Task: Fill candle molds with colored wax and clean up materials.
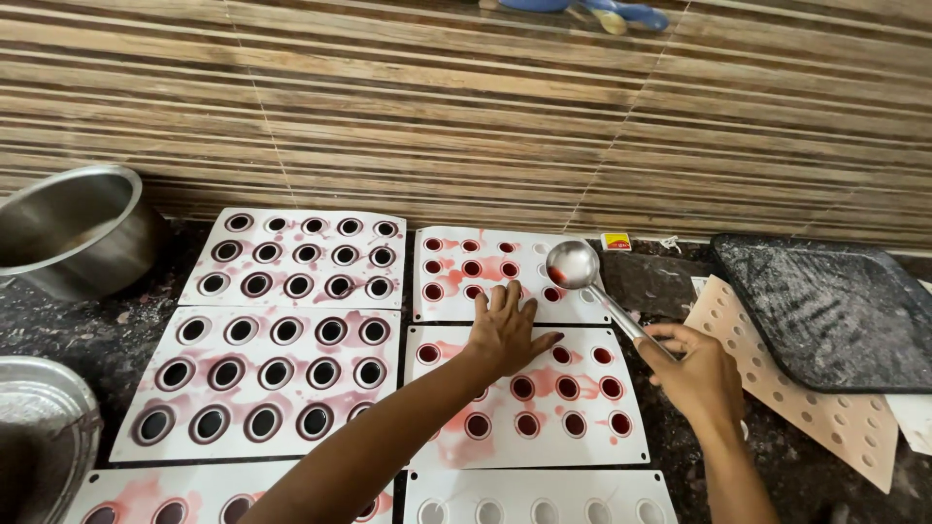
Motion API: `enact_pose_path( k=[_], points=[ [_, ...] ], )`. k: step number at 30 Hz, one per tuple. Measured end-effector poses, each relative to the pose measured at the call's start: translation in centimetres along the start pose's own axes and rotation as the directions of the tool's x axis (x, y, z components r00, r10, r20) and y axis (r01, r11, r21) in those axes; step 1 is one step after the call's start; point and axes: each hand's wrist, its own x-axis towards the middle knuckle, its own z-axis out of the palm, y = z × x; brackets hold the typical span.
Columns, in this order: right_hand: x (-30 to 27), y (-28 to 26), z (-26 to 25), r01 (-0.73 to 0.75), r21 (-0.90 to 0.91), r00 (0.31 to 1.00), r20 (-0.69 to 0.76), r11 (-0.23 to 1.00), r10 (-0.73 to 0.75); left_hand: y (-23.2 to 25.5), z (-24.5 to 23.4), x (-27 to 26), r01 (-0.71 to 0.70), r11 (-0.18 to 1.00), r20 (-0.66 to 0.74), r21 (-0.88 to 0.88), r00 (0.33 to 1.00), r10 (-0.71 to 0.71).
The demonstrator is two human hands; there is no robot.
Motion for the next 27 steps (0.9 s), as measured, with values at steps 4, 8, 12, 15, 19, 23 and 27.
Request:
enact_pose_path(
  k=[4,8,12,15,19,23,27],
  points=[
    [-0.3,-1.7,0.0,0.034,-0.042,0.998,-0.051,0.999,-0.036,-0.2,0.2,0.0,-0.003,1.000,-0.027,0.006,1.000,0.003],
    [-0.3,-2.4,0.3,0.105,-0.183,0.981,-0.145,0.978,-0.132,-0.2,-0.5,-0.2,0.006,1.000,0.024,-0.013,1.000,-0.006],
    [0.0,-2.3,0.9,0.169,-0.293,0.951,-0.201,0.941,-0.234,-0.4,0.0,-0.1,0.011,1.000,0.000,-0.007,1.000,-0.011],
    [-0.5,-2.9,1.0,0.134,-0.347,0.962,-0.179,0.928,-0.206,-0.5,0.0,0.0,0.016,1.000,0.016,-0.009,1.000,-0.016],
    [-0.5,-2.5,1.5,0.151,-0.400,0.948,-0.200,0.904,-0.247,-0.6,0.2,0.1,0.015,1.000,0.009,-0.007,1.000,-0.015],
    [-0.2,-1.6,2.1,0.248,-0.474,0.871,-0.271,0.845,-0.409,-0.6,-0.7,-0.4,0.003,0.999,-0.009,-0.036,1.000,-0.003],
    [-0.7,-1.3,2.3,0.311,-0.552,0.791,-0.301,0.773,-0.533,-0.7,-1.8,-1.2,-0.033,0.996,-0.100,-0.083,0.995,0.025]
  ],
)
